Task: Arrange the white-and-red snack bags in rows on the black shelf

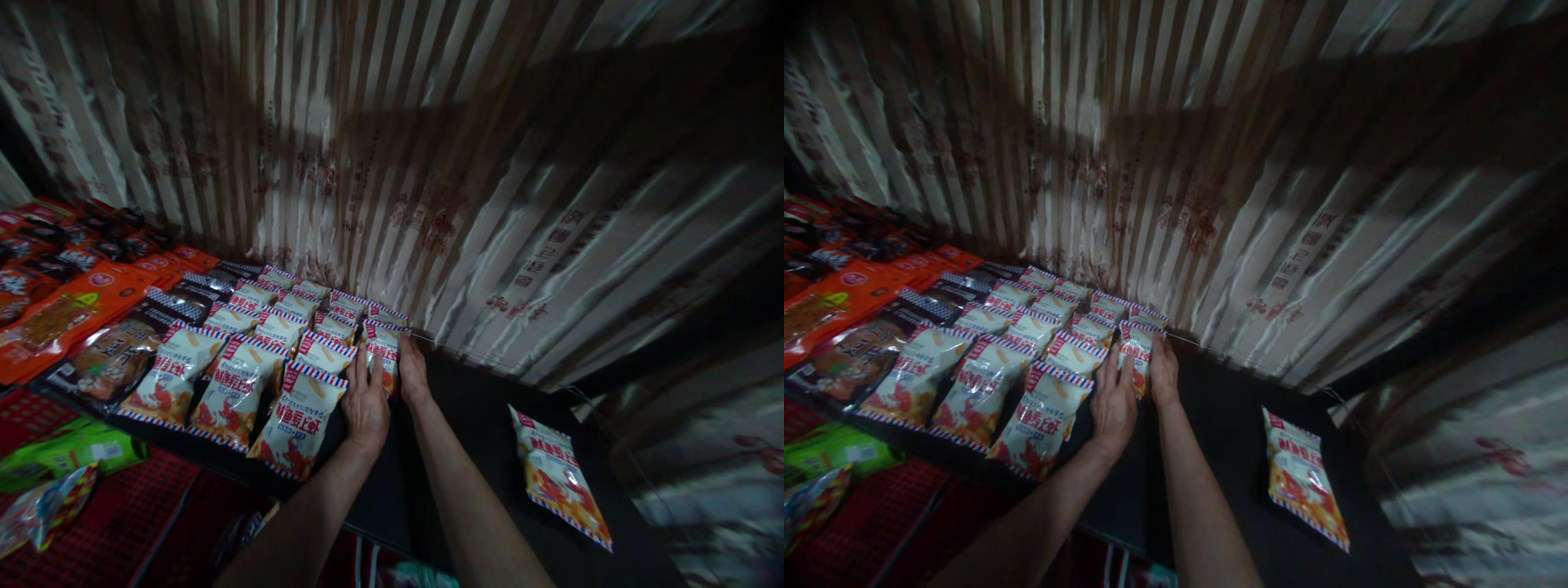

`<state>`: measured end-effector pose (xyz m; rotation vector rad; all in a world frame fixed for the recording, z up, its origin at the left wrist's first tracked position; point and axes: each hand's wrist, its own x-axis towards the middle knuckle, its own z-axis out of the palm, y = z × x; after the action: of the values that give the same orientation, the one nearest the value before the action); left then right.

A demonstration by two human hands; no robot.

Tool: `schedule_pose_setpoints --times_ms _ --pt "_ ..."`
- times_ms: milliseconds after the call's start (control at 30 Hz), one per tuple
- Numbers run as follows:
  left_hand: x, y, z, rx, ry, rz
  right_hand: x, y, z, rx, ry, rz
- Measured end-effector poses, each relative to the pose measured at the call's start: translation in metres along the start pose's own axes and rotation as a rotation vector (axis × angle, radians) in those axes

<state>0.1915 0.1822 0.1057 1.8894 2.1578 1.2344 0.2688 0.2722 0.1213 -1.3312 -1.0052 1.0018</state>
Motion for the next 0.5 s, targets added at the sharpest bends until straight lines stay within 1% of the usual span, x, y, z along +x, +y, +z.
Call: schedule_pose_setpoints --times_ms 100,233,500 --pt "0.0 0.0 0.0 -0.008 -0.007 0.02 -0.002 0.003 0.001 -0.01 -0.018 -0.003" --pt "0.0 -0.002 0.002 -0.026 -0.014 0.018 0.0 0.01 0.001 -0.062 -0.001 -0.004" --pt "-0.001 0.0 -0.001 -0.03 -0.015 0.007 0.005 0.024 -0.004 -0.163 -0.033 -0.136"
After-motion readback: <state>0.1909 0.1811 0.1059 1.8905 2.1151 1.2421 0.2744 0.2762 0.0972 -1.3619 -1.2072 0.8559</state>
